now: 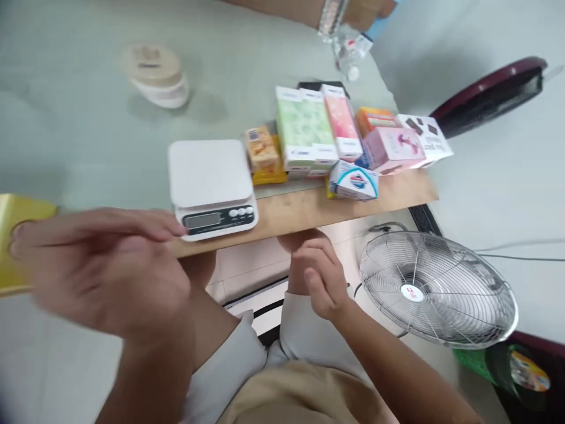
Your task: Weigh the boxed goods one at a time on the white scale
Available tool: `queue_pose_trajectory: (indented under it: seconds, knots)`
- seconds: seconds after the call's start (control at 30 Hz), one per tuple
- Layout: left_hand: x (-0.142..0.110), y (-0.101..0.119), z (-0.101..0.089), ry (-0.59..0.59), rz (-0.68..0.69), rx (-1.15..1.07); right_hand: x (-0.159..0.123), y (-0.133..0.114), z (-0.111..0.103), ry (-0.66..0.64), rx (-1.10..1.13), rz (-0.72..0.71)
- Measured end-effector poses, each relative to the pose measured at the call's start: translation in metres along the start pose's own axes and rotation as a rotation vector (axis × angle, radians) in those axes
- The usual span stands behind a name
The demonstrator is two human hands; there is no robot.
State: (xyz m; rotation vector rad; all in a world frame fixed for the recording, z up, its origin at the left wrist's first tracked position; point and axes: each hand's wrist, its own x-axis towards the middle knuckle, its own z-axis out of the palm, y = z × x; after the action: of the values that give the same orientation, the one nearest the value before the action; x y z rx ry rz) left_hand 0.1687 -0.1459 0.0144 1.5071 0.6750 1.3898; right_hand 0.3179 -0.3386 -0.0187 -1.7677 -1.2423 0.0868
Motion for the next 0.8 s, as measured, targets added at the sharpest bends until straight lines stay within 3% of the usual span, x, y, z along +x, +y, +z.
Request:
queue_pose_trajectory:
  seconds: [0.1, 0.2, 0.3, 0.37, 0.47, 0.63, 0.73, 0.8]
  knots:
    - [-0.014, 0.006, 0.054, -0.340, 0.096, 0.030, -0.015, 0.035, -0.042, 0.140, -0.041, 0.127]
    - [-0.013, 0.011, 0.107, -0.650, 0.150, 0.141, -0.028, 0.067, -0.073, 0.259, -0.060, 0.249]
    - [0.007, 0.018, 0.172, -0.813, 0.269, 0.210, -0.035, 0.102, -0.099, 0.352, -0.076, 0.339]
    - [0.023, 0.022, 0.225, -0.911, 0.348, 0.224, -0.032, 0.131, -0.117, 0.414, -0.099, 0.384]
    - [0.043, 0.021, 0.315, -1.059, 0.437, 0.311, -0.008, 0.183, -0.147, 0.528, -0.152, 0.455]
    - [0.058, 0.005, 0.462, -1.150, 0.430, 0.596, 0.060, 0.262, -0.207, 0.625, -0.273, 0.572]
    - [0.064, -0.015, 0.523, -1.231, 0.437, 0.743, 0.097, 0.285, -0.237, 0.552, -0.418, 0.624]
    - [0.069, -0.027, 0.548, -1.270, 0.425, 0.889, 0.116, 0.294, -0.249, 0.449, -0.537, 0.692]
